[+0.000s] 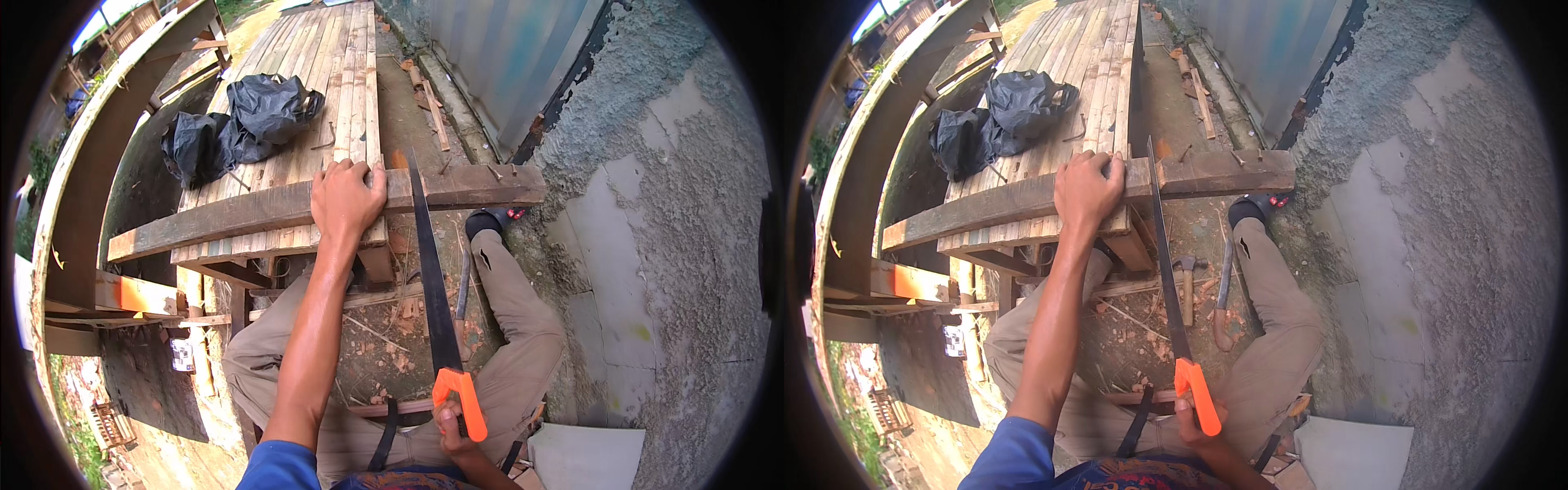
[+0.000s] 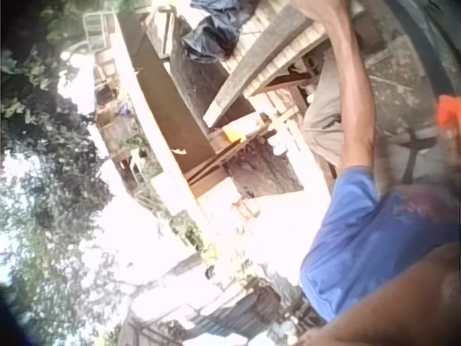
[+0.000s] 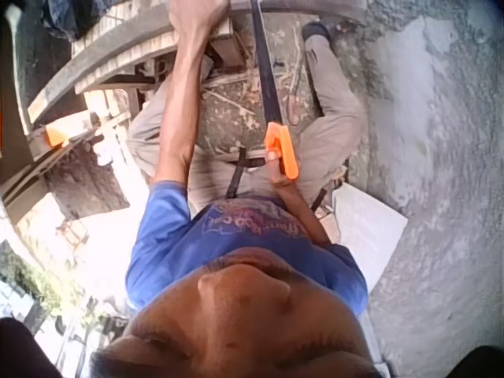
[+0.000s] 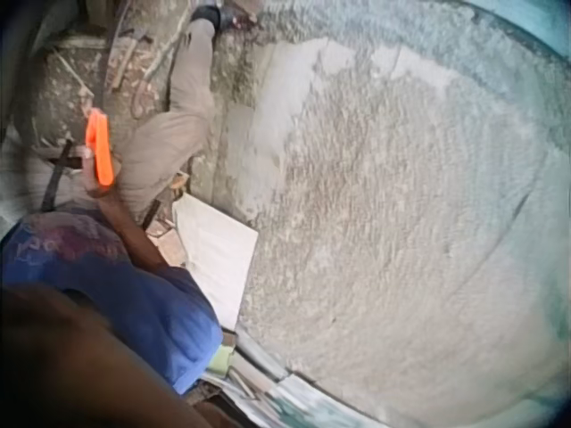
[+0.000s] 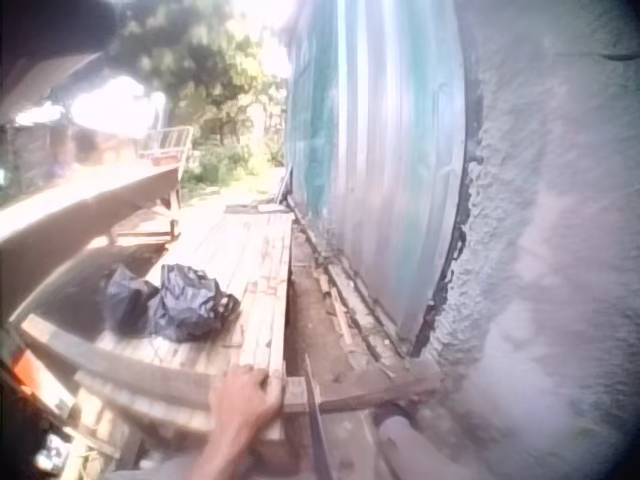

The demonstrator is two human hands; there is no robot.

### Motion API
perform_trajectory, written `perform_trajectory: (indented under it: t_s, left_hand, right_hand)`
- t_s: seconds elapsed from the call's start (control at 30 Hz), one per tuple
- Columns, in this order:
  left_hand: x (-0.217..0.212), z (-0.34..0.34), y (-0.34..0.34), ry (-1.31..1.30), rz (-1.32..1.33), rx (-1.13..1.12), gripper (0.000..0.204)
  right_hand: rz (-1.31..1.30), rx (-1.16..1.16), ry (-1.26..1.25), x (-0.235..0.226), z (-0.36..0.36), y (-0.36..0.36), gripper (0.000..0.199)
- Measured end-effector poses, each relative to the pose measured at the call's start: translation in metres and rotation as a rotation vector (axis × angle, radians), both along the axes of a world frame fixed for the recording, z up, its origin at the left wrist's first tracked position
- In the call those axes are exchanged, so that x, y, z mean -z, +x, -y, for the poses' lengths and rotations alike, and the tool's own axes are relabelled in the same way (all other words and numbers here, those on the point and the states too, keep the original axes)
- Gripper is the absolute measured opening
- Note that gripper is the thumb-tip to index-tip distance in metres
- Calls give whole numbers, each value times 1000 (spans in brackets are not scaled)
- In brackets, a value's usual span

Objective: The person sits on the ground and uses a hand saw to cut a wooden plank resting on a workbench. After sawing, the person uses a machete to chop and shape the cut end of the plank.

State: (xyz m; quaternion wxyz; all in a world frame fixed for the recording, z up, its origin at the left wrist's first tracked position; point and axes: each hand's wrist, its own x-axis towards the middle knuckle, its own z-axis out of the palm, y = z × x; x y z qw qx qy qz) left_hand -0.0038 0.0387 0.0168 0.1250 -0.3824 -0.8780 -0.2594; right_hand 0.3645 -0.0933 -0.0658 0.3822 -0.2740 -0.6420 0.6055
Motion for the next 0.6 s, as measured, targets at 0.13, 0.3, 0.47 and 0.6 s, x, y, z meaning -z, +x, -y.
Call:
perform_trajectory:
  t_s: [0.13,0.3,0.47,0.6]
  left_hand:
    - [3,-4,-1,25,-27,24,39]
    - [1,-9,-4,20,-54,54,40]
    - [-1,-9,-5,-3,-4,36,40]
    - [2,-3,-2,-8,14,16,39]
  right_hand:
    - [16,81,-200,-52,-59,-82,26]
    - [-75,53,-212,-86,-160,-189,33]
    - [-11,97,-200,-50,-69,-100,27]
    - [92,-5,268,-17,-6,-4,13]
